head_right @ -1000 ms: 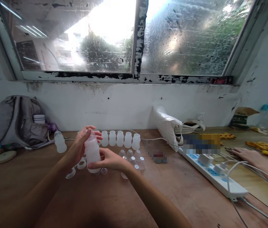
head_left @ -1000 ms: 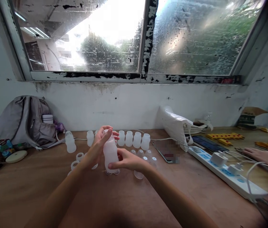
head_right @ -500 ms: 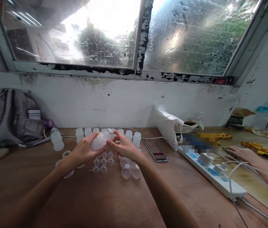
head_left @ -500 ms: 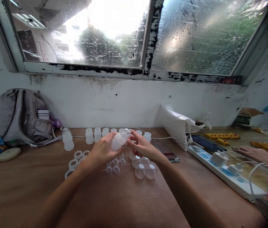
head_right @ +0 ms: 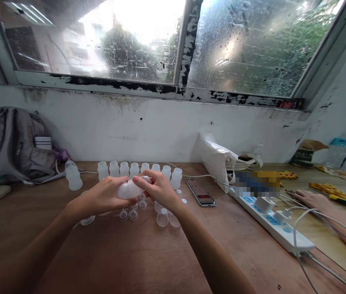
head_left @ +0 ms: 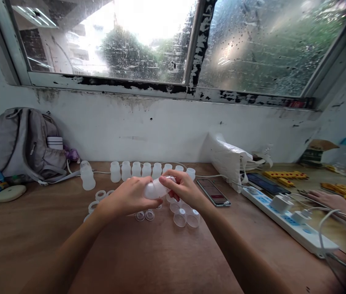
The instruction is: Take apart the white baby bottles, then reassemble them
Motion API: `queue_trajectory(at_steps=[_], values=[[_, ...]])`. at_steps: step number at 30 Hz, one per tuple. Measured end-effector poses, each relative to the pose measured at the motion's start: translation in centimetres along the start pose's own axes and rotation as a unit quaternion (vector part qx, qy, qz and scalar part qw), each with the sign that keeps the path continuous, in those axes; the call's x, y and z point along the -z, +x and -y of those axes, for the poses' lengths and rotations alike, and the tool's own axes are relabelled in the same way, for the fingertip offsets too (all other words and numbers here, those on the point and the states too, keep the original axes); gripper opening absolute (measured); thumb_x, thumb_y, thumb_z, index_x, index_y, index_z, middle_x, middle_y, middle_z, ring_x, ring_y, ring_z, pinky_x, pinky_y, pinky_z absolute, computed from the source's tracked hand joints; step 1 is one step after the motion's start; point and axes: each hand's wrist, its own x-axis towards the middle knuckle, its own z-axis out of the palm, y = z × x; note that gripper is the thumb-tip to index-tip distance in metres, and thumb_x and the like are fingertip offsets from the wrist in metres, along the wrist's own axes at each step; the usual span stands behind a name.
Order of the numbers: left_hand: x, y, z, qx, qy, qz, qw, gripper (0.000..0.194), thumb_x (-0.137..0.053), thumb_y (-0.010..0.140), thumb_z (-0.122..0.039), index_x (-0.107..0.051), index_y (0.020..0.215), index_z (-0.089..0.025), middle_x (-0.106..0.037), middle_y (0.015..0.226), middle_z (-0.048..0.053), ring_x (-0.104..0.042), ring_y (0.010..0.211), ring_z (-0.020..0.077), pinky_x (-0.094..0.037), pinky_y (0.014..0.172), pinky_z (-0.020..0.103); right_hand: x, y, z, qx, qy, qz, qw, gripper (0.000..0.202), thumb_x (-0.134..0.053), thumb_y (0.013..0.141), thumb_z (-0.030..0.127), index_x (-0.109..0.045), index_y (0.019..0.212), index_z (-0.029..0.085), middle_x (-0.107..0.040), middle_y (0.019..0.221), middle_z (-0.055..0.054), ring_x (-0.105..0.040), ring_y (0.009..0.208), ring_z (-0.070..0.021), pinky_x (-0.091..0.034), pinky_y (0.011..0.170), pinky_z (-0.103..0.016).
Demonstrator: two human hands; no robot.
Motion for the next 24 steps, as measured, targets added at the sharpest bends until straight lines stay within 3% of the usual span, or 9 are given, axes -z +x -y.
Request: queue_trajectory(at_steps=[9, 15, 24], values=[[0.8, -0.7, -0.8, 0.046, 0.092, 0.031, 0.994, 0.025, -0.053, 0.068, -0.043, -0.053, 0.074, -0.019, -0.058, 0.065, -0.001, -0.052, 0.054, 0.0137, -0.032, 0.044, 0.022, -0.3, -0.2, 0.7, -0.013, 0.029, 0.013, 0.999, 0.032, -0.049, 0.078, 0.045, -0.058, 0.078, 0.015, -0.046, 0.044, 0.004, -0.038, 0.034, -0.0045, -0.028, 0.032, -0.017], [1.4, -1.1, -0.8, 0.04, 0.16, 0.027, 0.986, 0.024, -0.05, 0.069, -0.042, -0.051, 0.07, -0.019, -0.057, 0.064, -0.001, -0.05, 0.055, 0.0134, -0.032, 0.045, 0.022, -0.4, 0.0, 0.6, -0.011, 0.059, 0.032, 0.998, 0.029, -0.052, 0.076, 0.043, -0.059, 0.081, 0.015, -0.05, 0.049, 0.004, -0.041, 0.035, -0.0042, -0.03, 0.032, -0.016], [2.5, -1.6, -0.7, 0.064, 0.156, 0.063, 0.984, 0.023, -0.051, 0.067, -0.041, -0.053, 0.066, -0.019, -0.056, 0.06, -0.001, -0.05, 0.05, 0.0121, -0.029, 0.042, 0.021, -0.7, 0.0, 0.1, 0.029, 0.086, 0.092, 0.992, 0.03, -0.055, 0.076, 0.037, -0.057, 0.097, 0.016, -0.055, 0.06, 0.001, -0.049, 0.045, -0.0058, -0.035, 0.036, -0.016]])
